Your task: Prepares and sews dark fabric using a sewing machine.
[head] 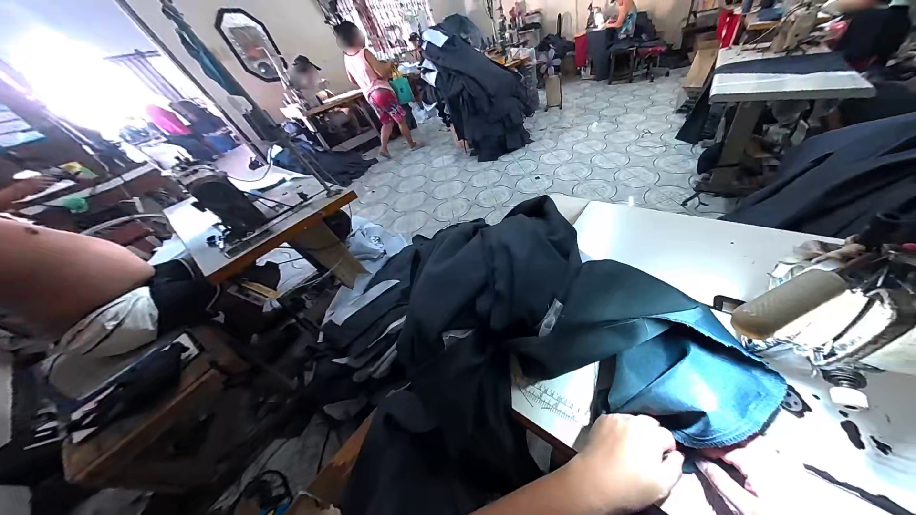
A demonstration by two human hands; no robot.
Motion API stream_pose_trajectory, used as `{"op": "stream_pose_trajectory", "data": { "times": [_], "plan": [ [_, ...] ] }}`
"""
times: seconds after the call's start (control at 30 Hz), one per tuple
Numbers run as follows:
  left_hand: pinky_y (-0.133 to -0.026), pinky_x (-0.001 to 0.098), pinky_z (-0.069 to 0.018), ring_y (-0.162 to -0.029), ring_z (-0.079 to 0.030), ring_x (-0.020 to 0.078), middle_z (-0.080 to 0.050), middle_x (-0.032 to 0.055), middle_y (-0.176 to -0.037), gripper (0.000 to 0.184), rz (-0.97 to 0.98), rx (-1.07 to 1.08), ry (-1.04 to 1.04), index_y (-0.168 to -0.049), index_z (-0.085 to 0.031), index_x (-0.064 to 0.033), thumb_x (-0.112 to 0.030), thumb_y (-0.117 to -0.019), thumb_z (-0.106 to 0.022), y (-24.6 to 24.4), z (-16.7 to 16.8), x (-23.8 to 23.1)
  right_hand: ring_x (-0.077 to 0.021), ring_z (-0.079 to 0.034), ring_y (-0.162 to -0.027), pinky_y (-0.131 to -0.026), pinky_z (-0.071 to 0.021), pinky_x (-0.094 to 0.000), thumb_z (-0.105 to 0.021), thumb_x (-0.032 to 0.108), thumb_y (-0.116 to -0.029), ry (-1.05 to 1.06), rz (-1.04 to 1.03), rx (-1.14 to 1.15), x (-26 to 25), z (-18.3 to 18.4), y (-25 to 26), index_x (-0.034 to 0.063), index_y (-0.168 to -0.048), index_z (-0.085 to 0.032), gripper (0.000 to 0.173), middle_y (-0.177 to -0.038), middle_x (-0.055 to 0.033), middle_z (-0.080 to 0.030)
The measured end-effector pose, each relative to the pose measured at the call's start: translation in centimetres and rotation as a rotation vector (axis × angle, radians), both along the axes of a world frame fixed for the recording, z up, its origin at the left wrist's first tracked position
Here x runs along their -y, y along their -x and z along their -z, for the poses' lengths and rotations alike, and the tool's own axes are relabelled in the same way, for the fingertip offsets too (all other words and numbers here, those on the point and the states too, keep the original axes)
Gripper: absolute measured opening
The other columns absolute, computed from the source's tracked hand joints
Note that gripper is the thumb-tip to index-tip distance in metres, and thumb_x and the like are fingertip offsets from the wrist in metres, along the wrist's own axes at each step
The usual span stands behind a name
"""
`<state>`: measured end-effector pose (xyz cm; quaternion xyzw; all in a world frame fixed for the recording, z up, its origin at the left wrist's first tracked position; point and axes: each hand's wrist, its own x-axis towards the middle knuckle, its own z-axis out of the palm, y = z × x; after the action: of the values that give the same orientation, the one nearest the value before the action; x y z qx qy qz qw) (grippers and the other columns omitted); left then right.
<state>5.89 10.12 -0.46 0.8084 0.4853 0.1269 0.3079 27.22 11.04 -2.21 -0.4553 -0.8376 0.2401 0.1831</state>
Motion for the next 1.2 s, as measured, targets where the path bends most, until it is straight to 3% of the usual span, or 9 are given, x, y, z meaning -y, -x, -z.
{"op": "stream_pose_trajectory", "data": {
  "times": [0.3, 0.5, 0.67, 0.77, 0.83, 0.9, 0.97, 1.07, 1.2],
  "plan": [
    [-0.083, 0.0535, -0.0518, -0.099, -0.068, 0.0373, -0.069, 0.0223, -0.098, 0.027, 0.010, -0.046, 0.010, -0.097, -0.069, 0.0054, -0.019, -0.0984, -0.059, -0.3, 0.0, 0.3, -0.0491, -0.065, -0.111, -0.098, -0.0415, -0.0699, -0.063, 0.029, -0.0914, -0.032, 0.035, 0.100, 0.0, 0.2, 0.6, -0.0015, -0.097, -0.077, 0.034, -0.108, -0.0271, -0.072],
    [-0.058, 0.0397, -0.0589, -0.067, -0.071, 0.0245, -0.068, 0.0080, -0.071, 0.013, -0.059, 0.061, -0.681, -0.090, -0.082, -0.0121, -0.016, -0.0839, -0.071, -0.7, 4.1, 1.5, -0.0440, -0.062, -0.119, -0.107, -0.0368, -0.0659, -0.058, 0.035, -0.0953, 0.018, 0.039, 0.238, -0.2, -0.3, 0.6, 0.0030, -0.105, -0.075, 0.037, -0.115, -0.0240, -0.071],
    [-0.058, 0.0417, -0.0596, -0.071, -0.074, 0.0280, -0.071, 0.0126, -0.076, 0.013, 0.003, -0.141, -0.648, -0.084, -0.076, -0.0032, -0.014, -0.0869, -0.069, -1.3, 1.9, 3.0, -0.0224, -0.072, -0.089, -0.090, -0.0542, -0.0522, -0.063, 0.025, -0.0914, -0.888, 0.130, 0.110, 1.4, 2.3, 1.3, 0.0190, -0.083, -0.072, 0.014, -0.091, -0.0037, -0.073],
    [-0.072, 0.0472, -0.0590, -0.088, -0.074, 0.0371, -0.073, 0.0222, -0.091, 0.014, 0.173, -0.382, -0.414, -0.095, -0.074, 0.0069, 0.002, -0.0904, -0.062, -2.6, -1.5, 4.5, -0.0172, -0.069, -0.091, -0.092, -0.0493, -0.0414, -0.058, 0.022, -0.0946, -1.047, 0.182, 0.113, 2.5, 3.8, 0.7, 0.0238, -0.078, -0.071, 0.021, -0.088, 0.0011, -0.072],
    [-0.081, 0.0407, -0.0567, -0.093, -0.073, 0.0324, -0.074, 0.0205, -0.095, 0.015, 0.341, -0.508, -0.552, -0.093, -0.075, 0.0083, 0.006, -0.0876, -0.061, -3.2, -1.9, 4.9, -0.0161, -0.065, -0.100, -0.098, -0.0400, -0.0382, -0.054, 0.021, -0.0966, -1.061, 0.233, 0.116, 3.1, 3.9, 0.5, 0.0253, -0.076, -0.068, 0.025, -0.091, 0.0020, -0.072],
    [-0.111, 0.0406, -0.0402, -0.126, -0.061, 0.0322, -0.067, 0.0240, -0.127, 0.025, 0.580, -0.769, -0.481, -0.109, -0.071, 0.0124, 0.010, -0.0944, -0.051, -4.2, -4.0, 4.7, -0.0178, -0.064, -0.100, -0.094, -0.0405, -0.0376, -0.051, 0.017, -0.0957, -1.047, 0.281, 0.116, 3.4, 3.7, 0.6, 0.0241, -0.072, -0.065, 0.028, -0.091, 0.0005, -0.072],
    [-0.123, 0.0417, -0.0257, -0.143, -0.047, 0.0335, -0.057, 0.0254, -0.144, 0.030, 0.735, -0.835, -0.426, -0.118, -0.066, 0.0148, 0.013, -0.0976, -0.044, -4.7, -5.2, 3.3, -0.0248, -0.067, -0.089, -0.079, -0.0487, -0.0423, -0.054, 0.014, -0.0910, -0.935, 0.317, 0.082, 3.0, 3.3, 0.7, 0.0168, -0.069, -0.068, 0.026, -0.086, -0.0065, -0.071],
    [-0.118, 0.0491, -0.0349, -0.114, -0.067, 0.0292, -0.075, 0.0135, -0.106, 0.019, 0.773, -0.397, -0.604, -0.092, -0.075, 0.0024, 0.007, -0.0938, -0.057, -3.1, -3.9, -1.9, -0.0451, -0.064, -0.115, -0.099, -0.0420, -0.0672, -0.063, 0.013, -0.0906, -0.242, 0.341, 0.003, 3.1, 0.8, 0.6, -0.0007, -0.091, -0.077, 0.020, -0.112, -0.0256, -0.071],
    [-0.112, 0.0677, -0.0297, -0.119, -0.065, 0.0282, -0.074, 0.0052, -0.113, 0.014, 0.637, 0.024, -0.332, -0.098, -0.078, -0.0124, -0.023, -0.0932, -0.071, 0.5, 0.7, -6.4, -0.0310, -0.060, -0.121, -0.108, -0.0316, -0.0621, -0.067, 0.030, -0.0951, 0.102, 0.286, -0.099, 0.8, -0.1, -0.6, 0.0094, -0.117, -0.072, 0.030, -0.119, -0.0125, -0.069]
  ]
}}
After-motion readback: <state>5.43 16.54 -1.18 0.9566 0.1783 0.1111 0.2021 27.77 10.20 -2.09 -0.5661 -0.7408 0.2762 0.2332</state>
